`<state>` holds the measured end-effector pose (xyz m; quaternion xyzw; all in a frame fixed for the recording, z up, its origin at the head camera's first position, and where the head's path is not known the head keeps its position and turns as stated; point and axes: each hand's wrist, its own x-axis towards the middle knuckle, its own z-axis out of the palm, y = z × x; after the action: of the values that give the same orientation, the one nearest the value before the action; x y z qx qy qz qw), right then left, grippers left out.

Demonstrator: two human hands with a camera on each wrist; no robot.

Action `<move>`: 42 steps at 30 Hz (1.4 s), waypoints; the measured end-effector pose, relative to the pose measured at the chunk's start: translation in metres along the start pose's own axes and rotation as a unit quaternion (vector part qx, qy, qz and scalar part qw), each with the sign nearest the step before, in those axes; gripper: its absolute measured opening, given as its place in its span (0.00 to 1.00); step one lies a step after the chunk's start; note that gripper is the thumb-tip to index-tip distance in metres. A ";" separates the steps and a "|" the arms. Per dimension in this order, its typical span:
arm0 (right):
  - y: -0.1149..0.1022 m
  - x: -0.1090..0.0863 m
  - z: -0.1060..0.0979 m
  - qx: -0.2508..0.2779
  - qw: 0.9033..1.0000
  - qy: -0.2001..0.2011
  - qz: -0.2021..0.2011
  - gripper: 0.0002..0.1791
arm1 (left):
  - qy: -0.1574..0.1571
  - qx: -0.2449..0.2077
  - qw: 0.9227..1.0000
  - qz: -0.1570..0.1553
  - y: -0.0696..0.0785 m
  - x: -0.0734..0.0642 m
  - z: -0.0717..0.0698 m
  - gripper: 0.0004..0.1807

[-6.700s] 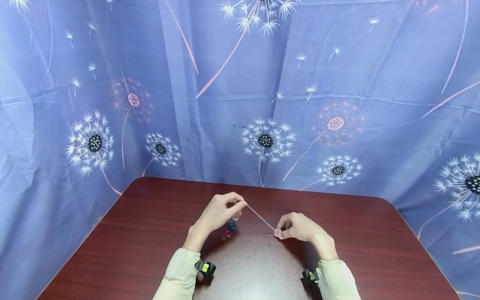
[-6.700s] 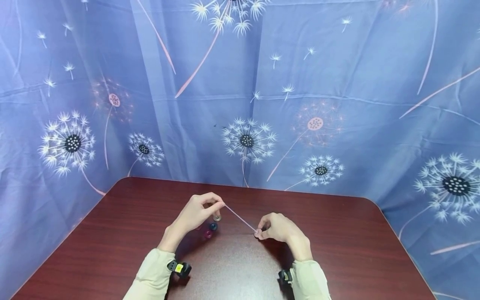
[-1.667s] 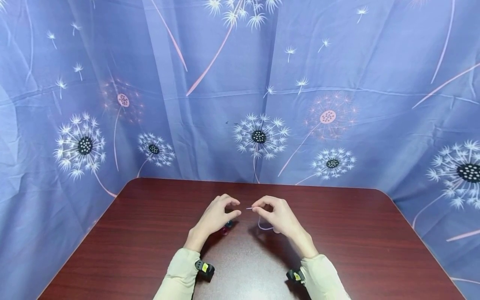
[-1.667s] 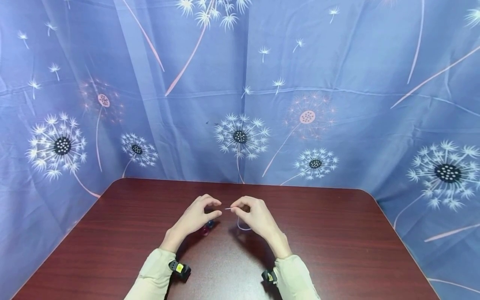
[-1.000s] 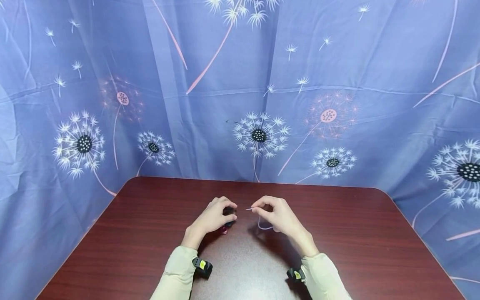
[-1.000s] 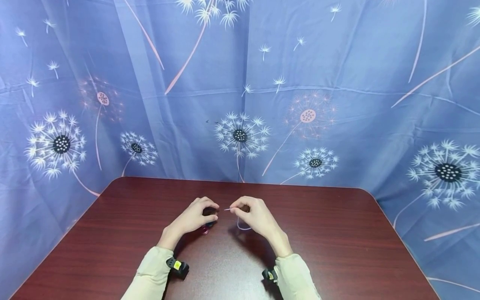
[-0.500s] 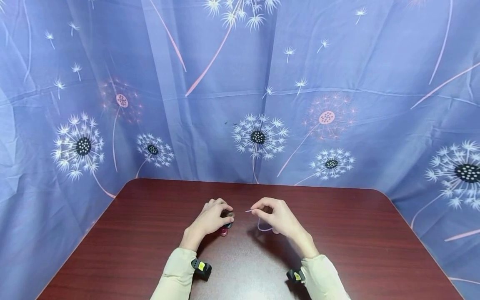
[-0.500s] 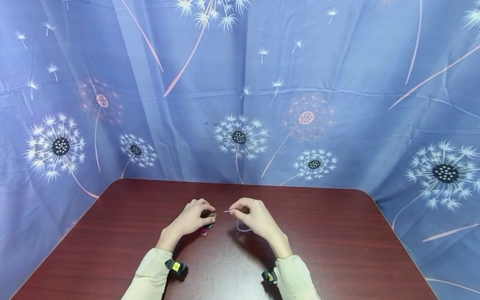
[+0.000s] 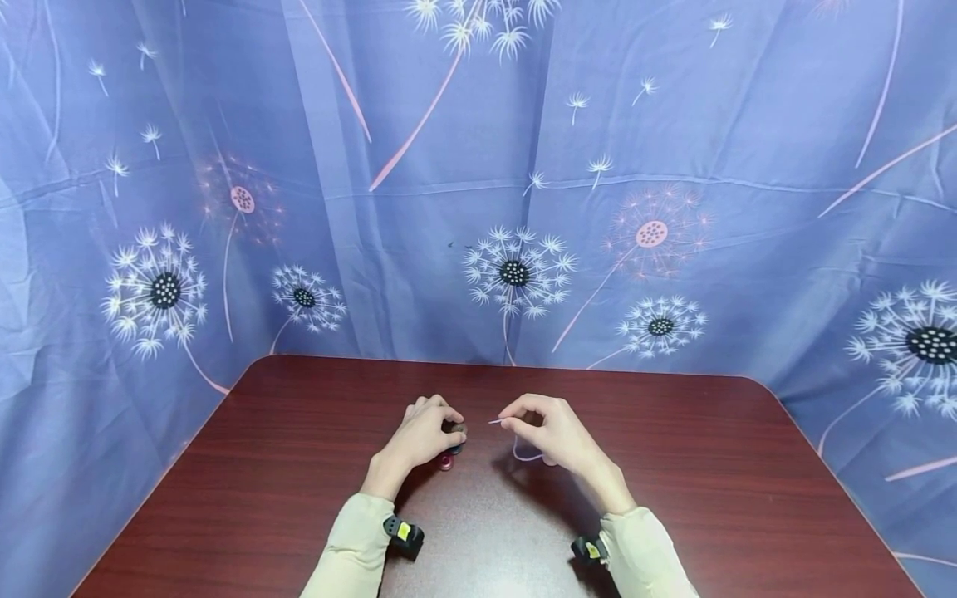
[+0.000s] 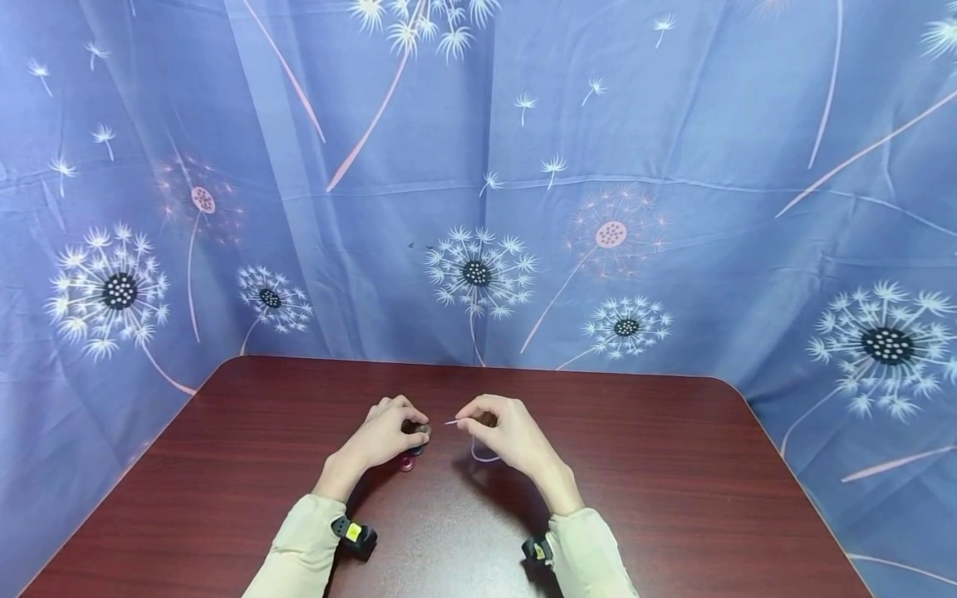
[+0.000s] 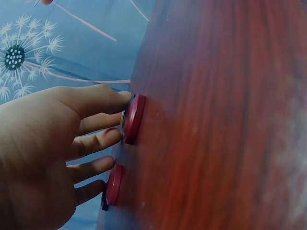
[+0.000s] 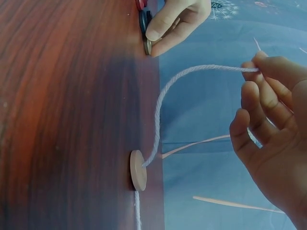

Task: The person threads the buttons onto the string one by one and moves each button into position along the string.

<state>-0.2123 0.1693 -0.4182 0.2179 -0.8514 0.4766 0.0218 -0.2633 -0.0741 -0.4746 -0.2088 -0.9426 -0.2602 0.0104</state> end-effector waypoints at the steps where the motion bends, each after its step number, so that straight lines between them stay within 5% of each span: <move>1: 0.005 0.001 0.001 -0.001 1.000 -0.001 -0.002 0.06 | 0.001 0.002 1.000 0.000 0.000 0.000 0.000 0.14; 26: 0.003 -0.001 -0.002 -0.011 1.000 -0.003 0.025 0.06 | -0.009 0.016 1.000 -0.006 0.009 -0.003 -0.001 0.14; 42: 0.004 0.000 -0.003 -0.017 1.000 -0.009 0.018 0.07 | 0.003 0.045 0.999 0.018 0.016 -0.004 -0.007 0.11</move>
<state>-0.2143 0.1735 -0.4195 0.2062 -0.8632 0.4607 0.0091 -0.2545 -0.0668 -0.4615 -0.2244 -0.9495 -0.2179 0.0269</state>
